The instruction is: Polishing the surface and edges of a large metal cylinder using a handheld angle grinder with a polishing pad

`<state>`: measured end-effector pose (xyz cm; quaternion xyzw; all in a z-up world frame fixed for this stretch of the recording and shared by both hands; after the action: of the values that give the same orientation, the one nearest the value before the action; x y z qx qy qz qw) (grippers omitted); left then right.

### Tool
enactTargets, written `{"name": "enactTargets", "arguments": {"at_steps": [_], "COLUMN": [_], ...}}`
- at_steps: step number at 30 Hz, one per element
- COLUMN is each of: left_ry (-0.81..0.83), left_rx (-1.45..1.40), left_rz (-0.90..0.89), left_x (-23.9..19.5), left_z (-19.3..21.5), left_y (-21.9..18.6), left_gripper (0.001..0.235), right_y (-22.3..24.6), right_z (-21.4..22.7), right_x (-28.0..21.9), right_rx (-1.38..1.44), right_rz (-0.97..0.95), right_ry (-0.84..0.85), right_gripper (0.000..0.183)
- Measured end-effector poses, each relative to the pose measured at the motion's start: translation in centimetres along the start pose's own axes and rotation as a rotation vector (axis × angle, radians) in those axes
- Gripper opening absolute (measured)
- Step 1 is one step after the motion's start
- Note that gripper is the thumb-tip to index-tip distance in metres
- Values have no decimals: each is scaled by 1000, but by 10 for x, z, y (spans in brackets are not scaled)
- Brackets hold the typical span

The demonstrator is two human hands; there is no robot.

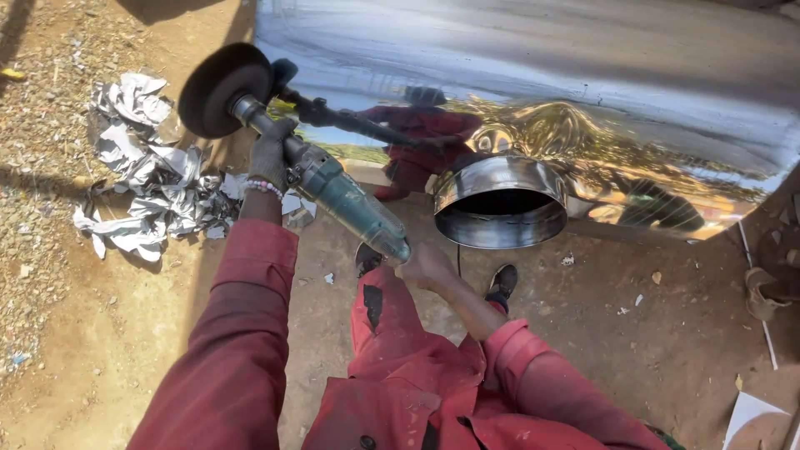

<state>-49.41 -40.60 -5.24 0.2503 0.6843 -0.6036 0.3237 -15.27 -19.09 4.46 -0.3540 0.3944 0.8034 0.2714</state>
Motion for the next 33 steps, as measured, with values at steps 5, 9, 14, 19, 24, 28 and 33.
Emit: {"name": "enactTargets", "arguments": {"at_steps": [5, 9, 14, 19, 24, 28, 33], "left_ry": [137, 138, 219, 249, 226, 414, 625], "left_rx": [-217, -130, 216, 780, 570, 527, 1069], "left_rz": [42, 59, 4, -16, 8, 145, 72], "left_x": [-43, -73, -150, -242, -303, -392, -499], "left_z": [-69, -141, -252, -354, -482, -578, -681], "left_y": [46, 107, 167, 228, 349, 417, 467], "left_gripper": [48, 46, 71, 102, 70, 33, 55], "right_y": [-91, -184, -298, -428, -545, -618, -722], "right_z": [0, 10, 53, 76, 105, 114, 85], "right_x": [-8, -42, -85, -129, -196, -252, -275], "right_rx": [47, 169, 184, 240, 484, 495, 736], "right_rz": [-5, -2, 10, -81, -267, -505, -750], "right_ry": [-32, -79, -163, -173, -166, -292, -400], "right_gripper": [71, 68, 62, 68, 61, 33, 31]}}
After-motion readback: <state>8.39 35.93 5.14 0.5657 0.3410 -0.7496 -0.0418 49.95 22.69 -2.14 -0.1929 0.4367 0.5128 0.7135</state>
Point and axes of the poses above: each hand's wrist, its own x-axis towards the middle knuckle, its own z-axis out of the back of the hand, y = z × x, the point moved 2 cm from there along x, towards the middle knuckle, and after that the axes turned 2 degrees about z, right-handed, at the moved point
